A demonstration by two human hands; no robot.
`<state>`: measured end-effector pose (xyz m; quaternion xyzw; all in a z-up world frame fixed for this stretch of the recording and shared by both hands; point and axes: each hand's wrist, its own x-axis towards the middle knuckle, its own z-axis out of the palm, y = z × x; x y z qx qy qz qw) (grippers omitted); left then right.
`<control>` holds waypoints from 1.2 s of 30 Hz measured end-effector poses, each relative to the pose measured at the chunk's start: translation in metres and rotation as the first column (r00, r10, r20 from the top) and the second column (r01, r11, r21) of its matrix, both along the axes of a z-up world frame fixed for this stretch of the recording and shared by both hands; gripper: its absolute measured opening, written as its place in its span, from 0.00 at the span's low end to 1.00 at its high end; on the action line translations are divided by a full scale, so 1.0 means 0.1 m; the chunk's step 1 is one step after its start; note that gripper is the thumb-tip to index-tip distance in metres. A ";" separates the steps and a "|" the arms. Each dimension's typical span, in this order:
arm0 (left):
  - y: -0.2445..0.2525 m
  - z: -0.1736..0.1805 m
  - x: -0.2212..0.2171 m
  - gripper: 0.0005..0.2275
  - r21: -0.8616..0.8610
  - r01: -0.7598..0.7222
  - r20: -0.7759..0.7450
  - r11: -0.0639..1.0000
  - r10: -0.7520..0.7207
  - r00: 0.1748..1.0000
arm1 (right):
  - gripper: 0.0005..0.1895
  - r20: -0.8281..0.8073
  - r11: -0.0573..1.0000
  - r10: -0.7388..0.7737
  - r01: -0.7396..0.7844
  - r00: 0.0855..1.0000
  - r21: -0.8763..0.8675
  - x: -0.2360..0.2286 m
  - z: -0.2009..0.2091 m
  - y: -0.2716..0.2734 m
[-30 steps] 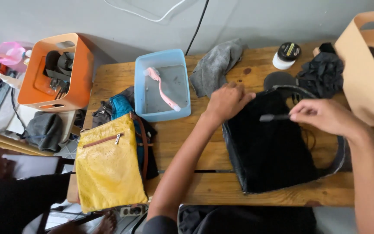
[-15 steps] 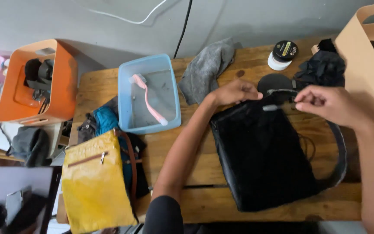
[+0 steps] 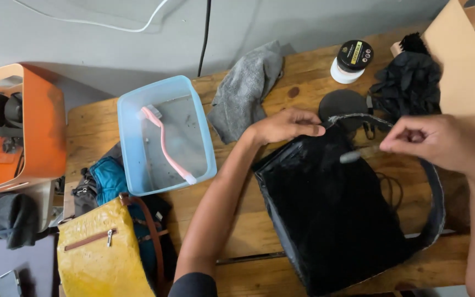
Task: The person scrubs the interior lining of a black bag using a toothbrush. They repeatedly dip the brush into a container of water and continue cleaning the inside of the bag.
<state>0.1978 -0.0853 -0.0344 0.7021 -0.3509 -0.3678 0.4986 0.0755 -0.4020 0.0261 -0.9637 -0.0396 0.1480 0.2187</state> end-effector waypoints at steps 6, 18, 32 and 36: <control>-0.01 -0.06 0.01 0.12 -0.016 0.001 -0.158 1.000 -0.003 0.987 | 0.09 0.220 0.958 0.284 -0.264 0.933 -0.114 0.01 -0.03 -0.03; 0.00 -0.11 -0.01 0.09 -0.070 -0.021 -0.242 0.997 0.003 0.970 | 0.07 -0.037 0.999 0.002 -0.001 0.999 0.036 -0.04 0.09 0.19; -0.02 -0.07 -0.01 0.10 0.017 -0.058 -0.190 0.998 0.060 0.980 | 0.04 0.273 0.961 0.239 -0.268 0.932 0.070 0.00 -0.10 0.30; 0.01 -0.03 -0.03 0.10 0.000 -0.050 -0.168 0.999 0.049 0.985 | 0.07 0.285 0.992 0.098 -0.117 0.954 0.047 -0.02 -0.04 0.31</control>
